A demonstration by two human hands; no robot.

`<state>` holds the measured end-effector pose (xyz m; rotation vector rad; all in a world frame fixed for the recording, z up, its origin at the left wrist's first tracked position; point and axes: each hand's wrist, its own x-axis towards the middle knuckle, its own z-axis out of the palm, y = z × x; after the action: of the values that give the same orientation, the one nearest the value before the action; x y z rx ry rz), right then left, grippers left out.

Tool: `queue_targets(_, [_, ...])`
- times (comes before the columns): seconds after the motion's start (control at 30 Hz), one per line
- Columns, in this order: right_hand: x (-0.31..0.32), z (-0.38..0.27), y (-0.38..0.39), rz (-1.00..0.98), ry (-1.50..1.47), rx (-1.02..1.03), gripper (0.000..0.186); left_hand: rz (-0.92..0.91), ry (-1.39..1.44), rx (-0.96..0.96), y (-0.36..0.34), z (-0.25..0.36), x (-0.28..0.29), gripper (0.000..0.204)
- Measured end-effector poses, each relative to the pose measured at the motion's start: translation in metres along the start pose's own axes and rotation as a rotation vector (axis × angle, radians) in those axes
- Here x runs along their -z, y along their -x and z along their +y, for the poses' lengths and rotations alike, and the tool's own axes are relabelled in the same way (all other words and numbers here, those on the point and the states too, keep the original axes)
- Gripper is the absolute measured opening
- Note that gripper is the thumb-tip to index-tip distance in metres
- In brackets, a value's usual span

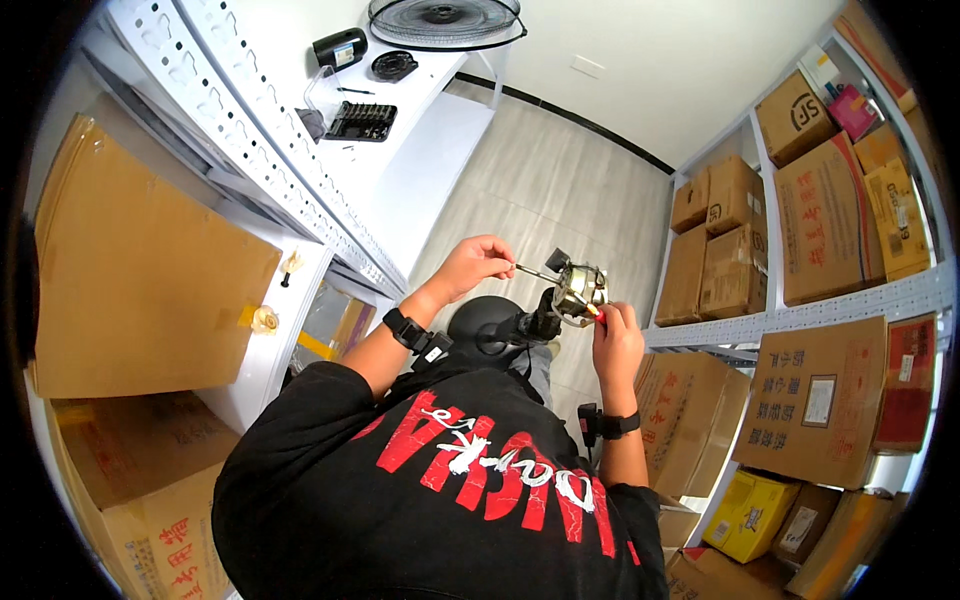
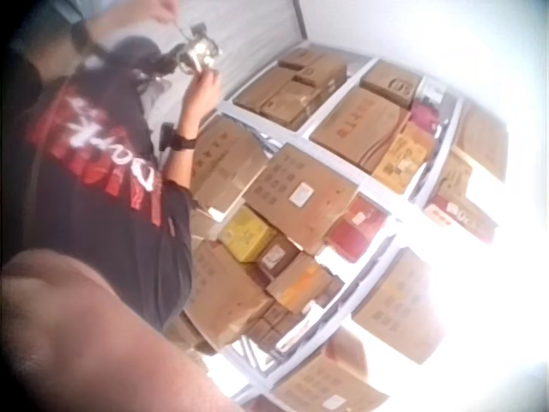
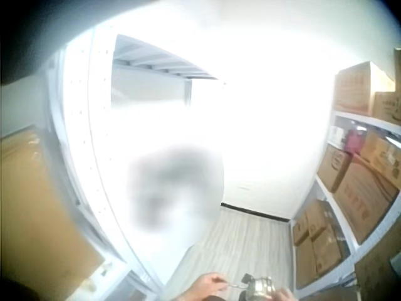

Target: The person uses a screwdriver to adjust and tighten screws on a mechanical device mounted on a stand. They repeatedly rotate the device and manipulate its components while working in a storage room.

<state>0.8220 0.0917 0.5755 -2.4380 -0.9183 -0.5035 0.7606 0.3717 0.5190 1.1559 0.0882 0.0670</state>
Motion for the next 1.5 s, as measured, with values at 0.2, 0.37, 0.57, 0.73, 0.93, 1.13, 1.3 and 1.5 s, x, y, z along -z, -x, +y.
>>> queue_targets(0.2, [0.014, 0.006, 0.001, -0.047, -0.009, -0.073, 0.012, 0.021, -0.028, -0.018, 0.011, 0.007, 0.008, 0.005])
queue_targets(0.37, [0.04, 0.021, -0.001, 0.002, -0.212, -0.168, 0.012, -0.003, 0.001, -0.02, 0.018, 0.021, 0.001, 0.005])
queue_targets(0.57, [0.055, -0.025, -0.035, -0.15, -0.495, -0.178, 0.015, -0.015, -0.208, -0.23, 0.029, 0.045, -0.035, 0.018])
queue_targets(0.73, [0.058, -0.05, -0.063, -0.31, -0.704, -0.087, 0.018, -0.045, -0.489, -0.391, 0.031, 0.086, -0.078, 0.025])
queue_targets(0.93, [0.06, -0.038, -0.073, -0.387, -0.744, -0.085, 0.019, 0.053, -0.629, -0.564, 0.024, 0.083, -0.108, 0.017])
queue_targets(1.13, [0.061, -0.015, -0.078, -0.432, -0.869, -0.103, 0.017, 0.128, -0.613, -0.451, 0.022, 0.071, -0.133, 0.014])
queue_targets(1.3, [0.061, 0.003, -0.079, -0.486, -0.984, -0.149, 0.015, 0.183, -0.599, -0.457, 0.019, 0.061, -0.15, 0.01])
queue_targets(1.5, [0.064, 0.037, -0.076, -0.37, -1.021, -0.142, 0.013, 0.395, -0.595, -0.463, 0.01, 0.074, -0.104, 0.011])
